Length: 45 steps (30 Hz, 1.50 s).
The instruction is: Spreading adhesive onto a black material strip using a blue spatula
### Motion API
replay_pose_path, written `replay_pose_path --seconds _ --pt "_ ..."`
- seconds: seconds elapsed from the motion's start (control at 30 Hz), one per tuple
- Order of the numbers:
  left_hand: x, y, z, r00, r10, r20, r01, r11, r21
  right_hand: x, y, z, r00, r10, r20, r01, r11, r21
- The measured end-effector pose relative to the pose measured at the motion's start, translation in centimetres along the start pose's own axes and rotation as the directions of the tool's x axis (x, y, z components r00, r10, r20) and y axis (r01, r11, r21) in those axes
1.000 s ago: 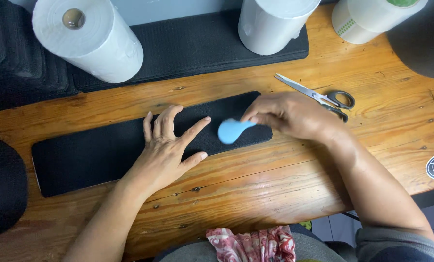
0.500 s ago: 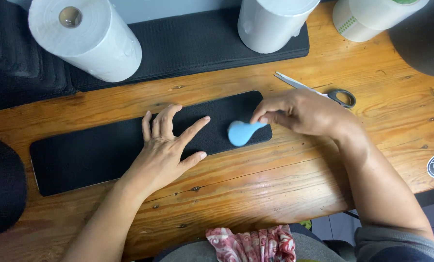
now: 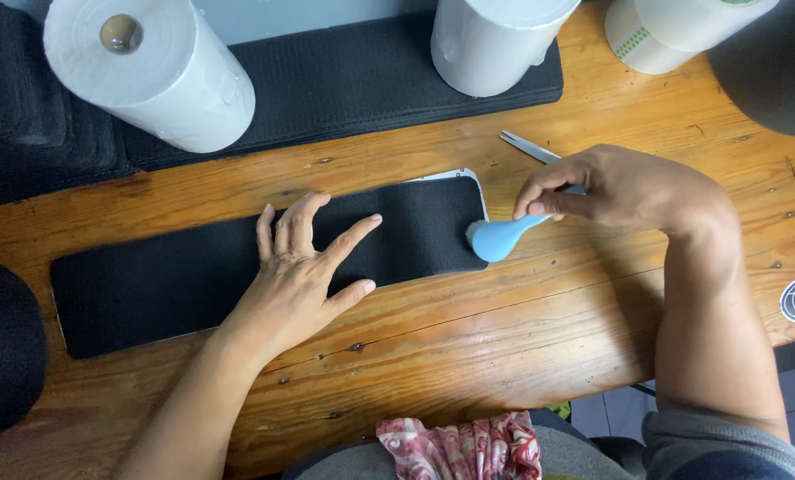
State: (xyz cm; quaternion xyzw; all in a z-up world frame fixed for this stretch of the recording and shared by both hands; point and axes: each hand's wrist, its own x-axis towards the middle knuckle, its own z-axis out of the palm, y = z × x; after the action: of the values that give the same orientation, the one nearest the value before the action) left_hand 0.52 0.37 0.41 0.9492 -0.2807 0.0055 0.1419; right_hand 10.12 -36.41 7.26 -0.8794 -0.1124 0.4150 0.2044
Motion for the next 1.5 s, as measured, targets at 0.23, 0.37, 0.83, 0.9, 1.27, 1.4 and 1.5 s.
replay_pose_path --seconds 0.23,0.37,0.83,0.9,1.27,1.4,1.5 --pt "0.1 0.6 -0.4 1.000 -0.005 -0.004 0.005 1.000 0.010 -1.0 -0.4 -0.6 0.865 -0.172 -0.471 0.160 0.985 -0.065" --pt "0.3 1.1 0.3 1.000 0.011 0.006 -0.011 1.000 -0.010 -0.9 -0.7 0.1 0.940 -0.160 -0.301 0.191 0.979 0.075" --pt "0.5 1.7 0.9 0.996 0.054 -0.067 -0.047 0.994 0.103 1.7 1.0 2.1 0.532 -0.620 -0.576 0.843 0.450 0.294" --pt "0.6 1.7 1.0 0.998 0.058 -0.034 -0.053 0.989 0.138 3.6 0.5 3.6 0.617 -0.510 -0.599 0.775 0.264 0.574" --pt "0.6 2.2 1.0 0.997 0.031 -0.068 -0.021 0.989 0.143 6.0 1.3 4.4 0.780 -0.184 -0.598 0.585 0.554 0.593" --pt "0.6 2.3 1.0 0.997 0.027 -0.067 -0.018 0.991 0.133 6.7 1.6 5.0 0.797 -0.173 -0.579 0.591 0.424 0.687" --pt "0.7 2.2 1.0 0.997 0.021 -0.070 -0.011 0.991 0.133 6.5 1.3 5.2 0.822 -0.254 -0.510 0.557 0.551 0.622"
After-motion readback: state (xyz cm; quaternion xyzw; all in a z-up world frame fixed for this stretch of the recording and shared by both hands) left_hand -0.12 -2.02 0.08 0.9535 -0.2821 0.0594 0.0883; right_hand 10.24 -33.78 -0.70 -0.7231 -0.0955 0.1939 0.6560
